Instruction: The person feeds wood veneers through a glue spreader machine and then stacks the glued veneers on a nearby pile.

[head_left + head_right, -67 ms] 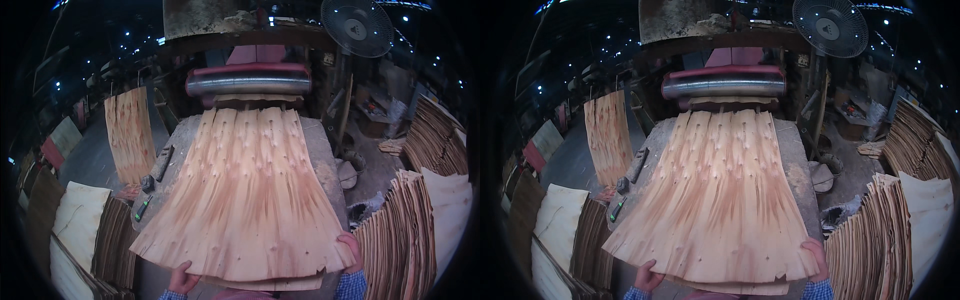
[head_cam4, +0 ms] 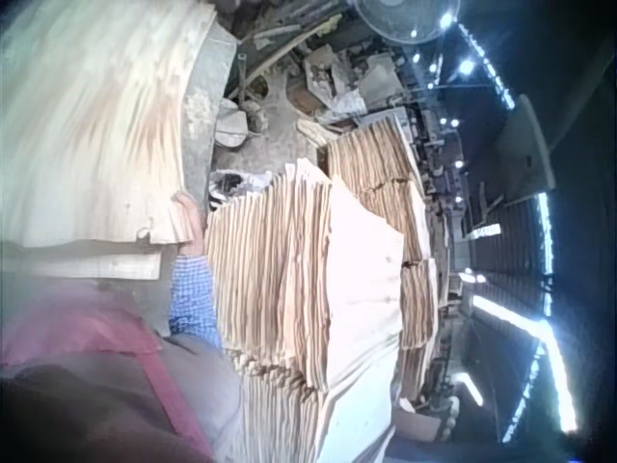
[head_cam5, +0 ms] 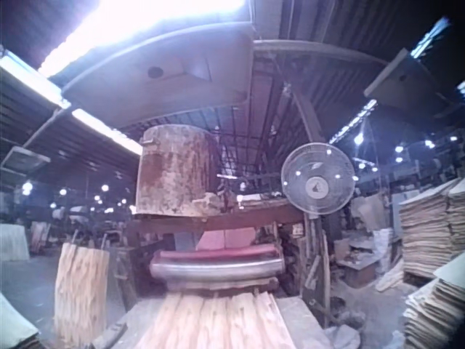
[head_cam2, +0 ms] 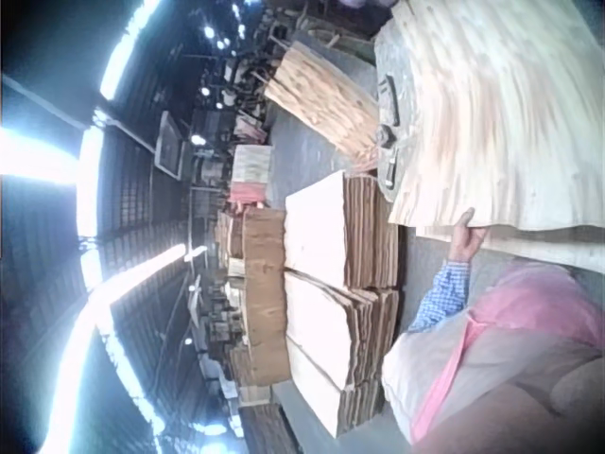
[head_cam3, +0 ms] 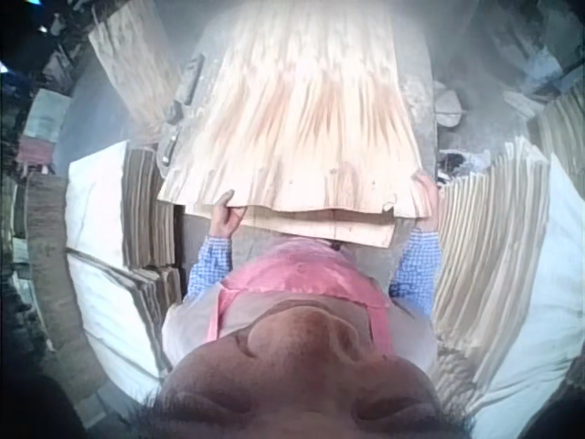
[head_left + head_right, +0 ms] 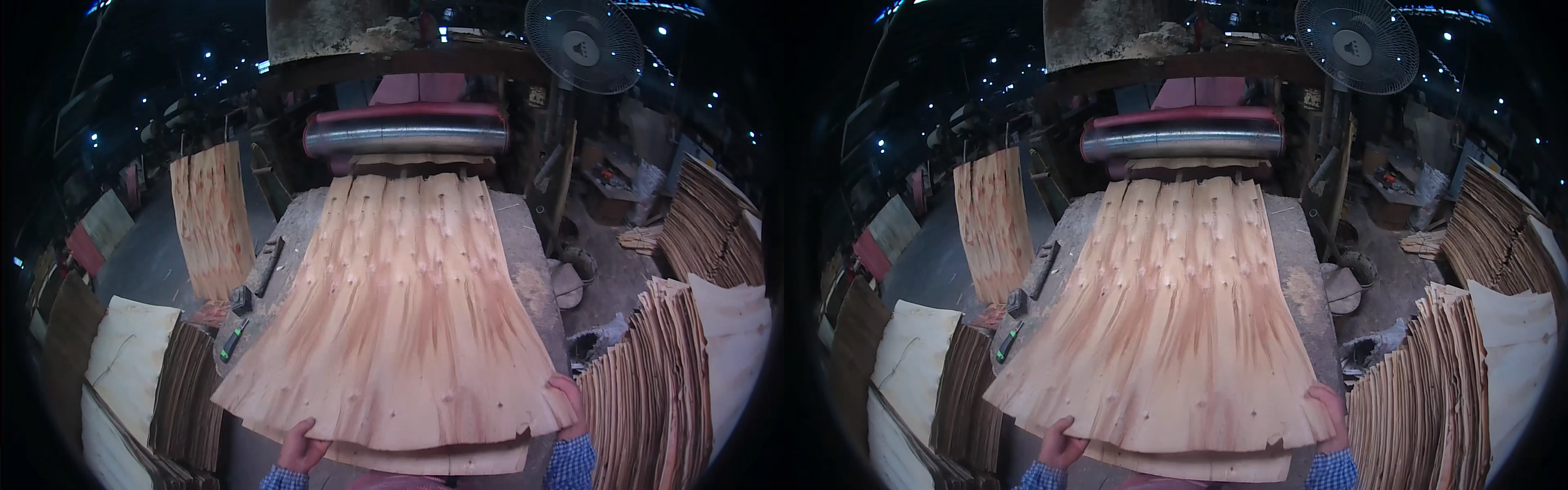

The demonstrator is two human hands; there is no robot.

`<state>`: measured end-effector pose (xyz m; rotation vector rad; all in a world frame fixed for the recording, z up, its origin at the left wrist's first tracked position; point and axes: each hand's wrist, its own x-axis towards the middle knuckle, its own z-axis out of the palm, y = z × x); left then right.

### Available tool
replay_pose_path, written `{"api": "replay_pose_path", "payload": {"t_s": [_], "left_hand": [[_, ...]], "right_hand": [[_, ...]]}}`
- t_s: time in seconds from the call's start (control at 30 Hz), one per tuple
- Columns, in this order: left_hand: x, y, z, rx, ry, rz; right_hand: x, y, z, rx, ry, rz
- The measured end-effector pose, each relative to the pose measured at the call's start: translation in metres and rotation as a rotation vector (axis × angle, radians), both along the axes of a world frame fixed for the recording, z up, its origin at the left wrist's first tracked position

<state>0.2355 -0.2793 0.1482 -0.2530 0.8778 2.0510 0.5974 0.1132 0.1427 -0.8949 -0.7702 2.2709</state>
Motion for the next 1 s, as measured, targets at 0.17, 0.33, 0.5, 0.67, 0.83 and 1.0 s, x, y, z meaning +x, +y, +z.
{"api": "replay_pose_path", "payload": {"t_s": [0.17,0.33,0.5,0.67,0.83,1.0], "left_hand": [[-0.054,0.064,0.007,0.134,0.018,0.096],[-0.108,0.135,-0.018,0.190,0.036,0.040],[-0.168,0.210,-0.056,0.155,-0.013,0.053],[-0.228,0.293,-0.073,0.173,-0.065,0.042],[-0.204,0.314,-0.054,-0.014,0.037,-0.070],[-0.121,0.183,-0.077,-0.047,0.124,-0.358]], "right_hand": [[-0.055,-0.004,-0.010,-0.091,0.346,-0.246],[-0.041,-0.024,-0.079,0.845,-1.047,0.184],[-0.030,-0.077,-0.089,1.424,-1.210,0.004],[-0.017,-0.090,-0.087,1.256,-1.266,-0.099],[-0.015,-0.086,-0.057,0.890,-1.207,-0.017],[0.007,-0.065,-0.067,0.350,-0.672,0.056]]}}
